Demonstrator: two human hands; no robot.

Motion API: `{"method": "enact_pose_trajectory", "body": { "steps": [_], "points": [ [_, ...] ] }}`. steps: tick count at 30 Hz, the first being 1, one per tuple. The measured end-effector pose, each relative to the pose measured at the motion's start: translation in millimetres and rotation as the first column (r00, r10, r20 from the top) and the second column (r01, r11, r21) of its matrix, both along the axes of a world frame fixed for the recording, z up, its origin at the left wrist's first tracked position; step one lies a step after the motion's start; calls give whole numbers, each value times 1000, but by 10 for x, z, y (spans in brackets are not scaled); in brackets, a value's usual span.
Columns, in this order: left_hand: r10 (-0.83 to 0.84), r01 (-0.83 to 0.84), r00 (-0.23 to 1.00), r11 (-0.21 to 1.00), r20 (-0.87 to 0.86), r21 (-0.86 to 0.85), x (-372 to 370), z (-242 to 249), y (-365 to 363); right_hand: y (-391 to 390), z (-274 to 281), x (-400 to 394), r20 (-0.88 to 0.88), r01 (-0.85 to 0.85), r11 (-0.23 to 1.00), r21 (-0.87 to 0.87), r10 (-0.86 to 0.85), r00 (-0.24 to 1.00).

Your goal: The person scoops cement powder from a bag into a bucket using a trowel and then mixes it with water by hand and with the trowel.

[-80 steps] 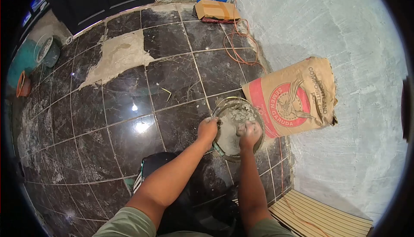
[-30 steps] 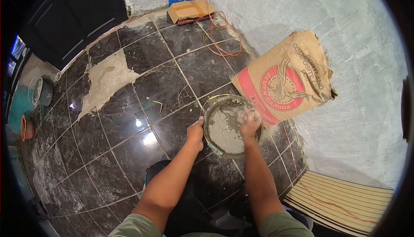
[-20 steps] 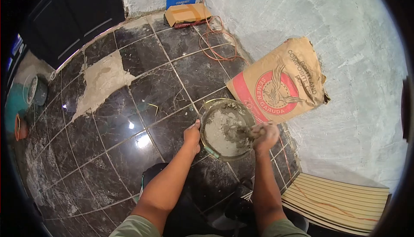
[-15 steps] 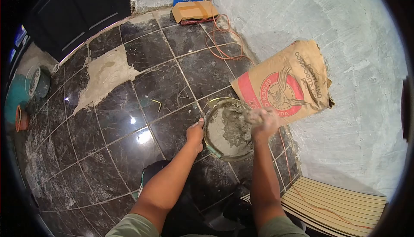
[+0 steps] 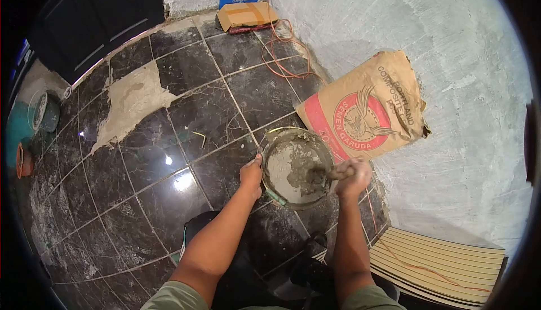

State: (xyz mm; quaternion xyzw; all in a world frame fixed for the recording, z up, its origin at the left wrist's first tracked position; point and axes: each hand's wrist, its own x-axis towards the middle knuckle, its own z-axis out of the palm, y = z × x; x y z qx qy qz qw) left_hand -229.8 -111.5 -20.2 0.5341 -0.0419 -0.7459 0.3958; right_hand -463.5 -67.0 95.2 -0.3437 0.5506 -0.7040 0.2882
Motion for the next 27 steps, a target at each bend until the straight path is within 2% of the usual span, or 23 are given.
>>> {"method": "enact_pose_trajectory", "body": {
  "steps": [1, 3, 5, 8, 11, 14, 17, 20, 23, 26, 27],
  "points": [
    [0, 0, 1000, 1000, 1, 1, -16, 0, 18, 11, 161, 5, 49, 15, 998, -55, -12, 999],
    [5, -5, 1000, 1000, 11, -4, -10, 30, 9, 69, 525, 227, -11, -18, 995, -102, 17, 1000],
    [5, -6, 999, 1000, 46, 13, -9, 129, -1, 83, 494, 441, -26, -97, 975, -202, 93, 995],
    [-9, 7, 996, 1000, 91, 19, -22, 77, 4, 194, -176, 665, -25, -175, 977, -119, 173, 985],
    [1, -2, 997, 1000, 72, 14, -21, -3, 23, -12, -1038, 808, 162, -97, 991, 96, 80, 984],
    [-8, 8, 999, 1000, 53, 9, -5, 103, 20, -540, -1009, 699, -86, -11, 998, 61, 16, 996],
    [-16, 17, 999, 1000, 35, -20, 9, 113, 7, -737, -646, 651, 164, 29, 997, -67, -17, 986],
    [-20, 21, 999, 1000, 45, -23, -5, 8, 4, -699, -121, 453, 114, -109, 982, -152, 127, 985],
    [-16, 16, 997, 1000, 81, -8, -17, 44, 0, -534, 96, 341, 160, -220, 958, -183, 250, 955],
    [-13, 14, 997, 1000, 74, -13, -8, 84, -7, -275, -423, 449, 40, -192, 968, -162, 201, 979],
    [-22, 23, 997, 1000, 80, -11, -9, 116, -20, -173, -654, 431, -5, -193, 976, -97, 193, 981]
  ]
}}
